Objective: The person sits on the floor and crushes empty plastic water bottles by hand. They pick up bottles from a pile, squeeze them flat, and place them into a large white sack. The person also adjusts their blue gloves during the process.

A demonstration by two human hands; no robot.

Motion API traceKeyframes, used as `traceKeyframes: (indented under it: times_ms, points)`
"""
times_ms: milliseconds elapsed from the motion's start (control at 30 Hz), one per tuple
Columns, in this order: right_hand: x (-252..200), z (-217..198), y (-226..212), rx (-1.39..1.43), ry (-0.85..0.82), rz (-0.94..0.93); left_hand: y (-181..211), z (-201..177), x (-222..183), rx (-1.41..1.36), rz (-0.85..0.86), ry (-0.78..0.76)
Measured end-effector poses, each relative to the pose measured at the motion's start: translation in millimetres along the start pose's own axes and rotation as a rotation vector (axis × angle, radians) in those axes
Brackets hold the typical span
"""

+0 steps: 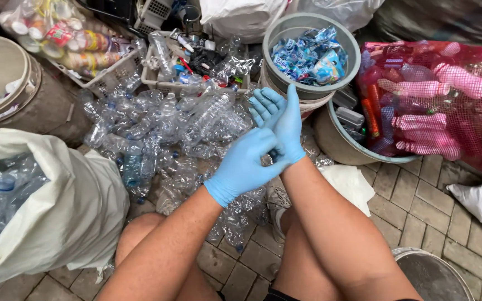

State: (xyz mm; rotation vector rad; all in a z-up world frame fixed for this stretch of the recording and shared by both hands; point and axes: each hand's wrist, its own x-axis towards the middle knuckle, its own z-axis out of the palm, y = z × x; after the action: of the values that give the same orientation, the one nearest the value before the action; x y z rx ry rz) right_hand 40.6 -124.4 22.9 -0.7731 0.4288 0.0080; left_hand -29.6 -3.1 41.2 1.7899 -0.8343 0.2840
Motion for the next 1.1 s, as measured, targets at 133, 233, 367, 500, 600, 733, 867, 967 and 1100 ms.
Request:
traceKeyframes:
  times_ms: [133, 233, 367, 500, 600, 733, 867, 967, 1100]
  points:
    - [23, -22, -5, -0.025, 0.065, -0.038, 5, 11, 1, 0.005, 0.043, -0.023]
    - [27, -27, -11, -0.045, 0.104, -0.079, 6, 20, 0, 0.018, 0.037, -0.015]
    - [28, -26, -13, -0.085, 0.068, -0.181, 4, 34, -4, 0.104, 0.046, 0.04]
    - [32, -24, -16, -0.109, 0.058, -0.192, 15, 42, -12, -0.049, -0.112, 0.151]
    - [26, -19, -22, -0.178, 0.047, -0.182, 14, 45, -15, -0.28, -0.279, 0.149]
    - [21, -11, -17, -0.254, -0.053, -0.125, -3, 50, -14, -0.623, -0.436, 0.082]
    - [21, -8, -14, -0.302, -0.157, -0.047, 9, 44, -8, -0.697, -0.47, -0.017]
    - [9, -2, -31, -0.226, -0.096, -0.109, 30, 56, -14, -0.289, -0.24, -0.036]
    - [38, -24, -40, -0.112, 0.142, -0.416, 42, 75, -15, 0.141, 0.045, -0.016]
